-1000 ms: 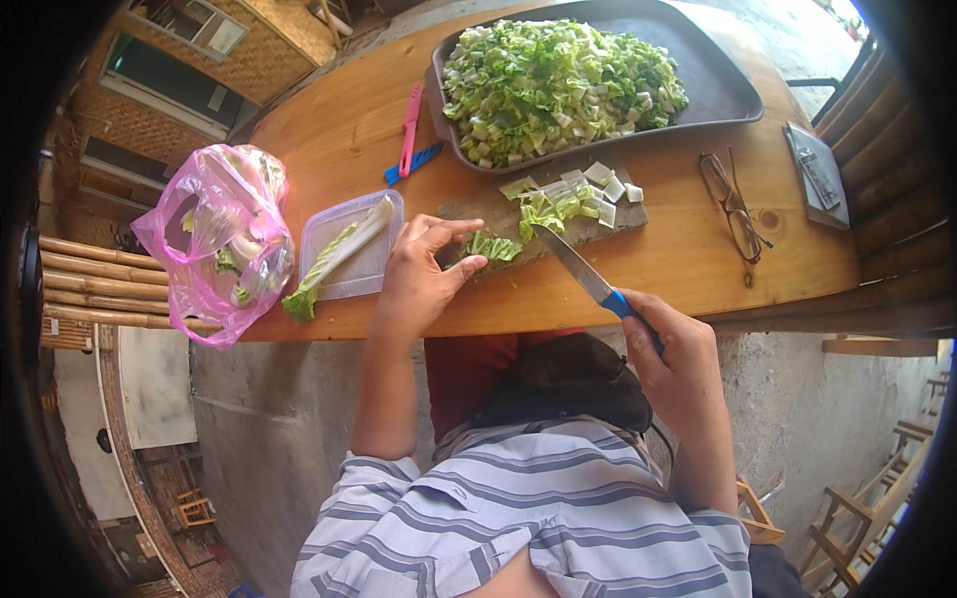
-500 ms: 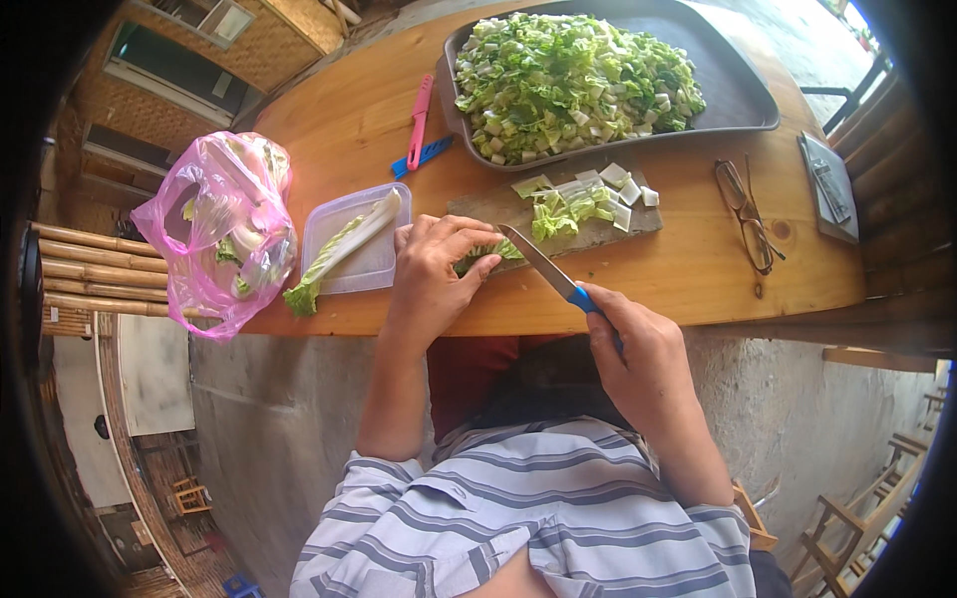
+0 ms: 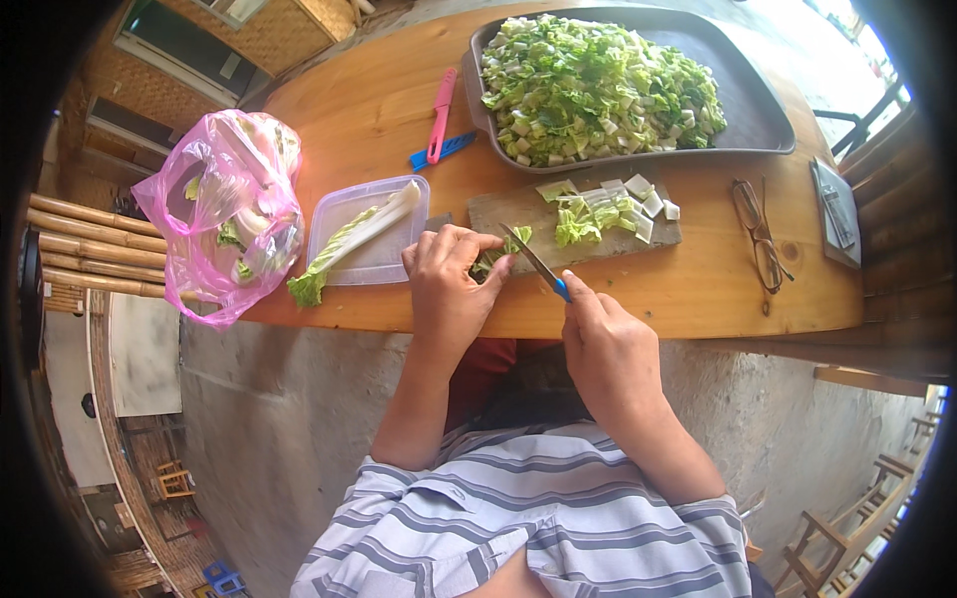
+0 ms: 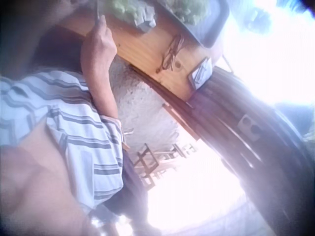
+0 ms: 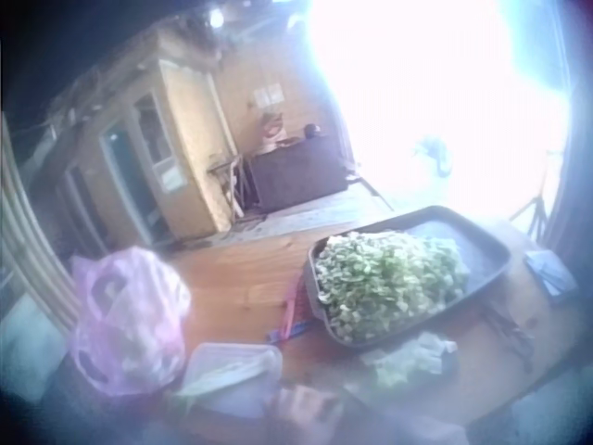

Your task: The person chops green leafy vegetables on a wooden cutting board using a knife and transfers the chopped pieces into a metal tray. The person repeatedly slices the vegetables and moves them from the board to the tray throughout the clip.

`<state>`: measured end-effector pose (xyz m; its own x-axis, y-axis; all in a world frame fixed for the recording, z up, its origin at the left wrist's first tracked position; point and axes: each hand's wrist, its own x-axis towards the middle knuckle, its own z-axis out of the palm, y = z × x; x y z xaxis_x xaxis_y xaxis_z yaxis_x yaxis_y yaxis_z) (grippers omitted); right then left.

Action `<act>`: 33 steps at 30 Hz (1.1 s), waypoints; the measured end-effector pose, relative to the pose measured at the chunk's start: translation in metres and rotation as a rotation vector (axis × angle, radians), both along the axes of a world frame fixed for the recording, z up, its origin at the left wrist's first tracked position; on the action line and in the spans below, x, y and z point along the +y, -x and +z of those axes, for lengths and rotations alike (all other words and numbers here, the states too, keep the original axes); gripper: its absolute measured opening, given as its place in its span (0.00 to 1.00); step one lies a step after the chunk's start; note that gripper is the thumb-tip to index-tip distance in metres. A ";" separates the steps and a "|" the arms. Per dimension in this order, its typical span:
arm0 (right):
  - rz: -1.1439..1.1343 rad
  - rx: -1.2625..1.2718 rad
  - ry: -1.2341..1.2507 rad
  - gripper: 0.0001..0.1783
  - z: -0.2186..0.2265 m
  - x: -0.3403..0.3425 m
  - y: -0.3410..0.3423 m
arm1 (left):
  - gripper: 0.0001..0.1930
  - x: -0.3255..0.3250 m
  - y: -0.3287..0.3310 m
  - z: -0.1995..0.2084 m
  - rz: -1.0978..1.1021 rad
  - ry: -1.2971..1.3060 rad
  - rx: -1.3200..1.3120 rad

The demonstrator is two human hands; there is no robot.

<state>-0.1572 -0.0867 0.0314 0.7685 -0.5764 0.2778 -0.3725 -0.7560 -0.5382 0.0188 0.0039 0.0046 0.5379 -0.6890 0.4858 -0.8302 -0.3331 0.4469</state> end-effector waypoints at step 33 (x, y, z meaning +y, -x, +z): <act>0.034 0.082 0.057 0.23 0.001 0.014 -0.003 | 0.14 0.011 0.013 -0.010 0.121 0.070 0.080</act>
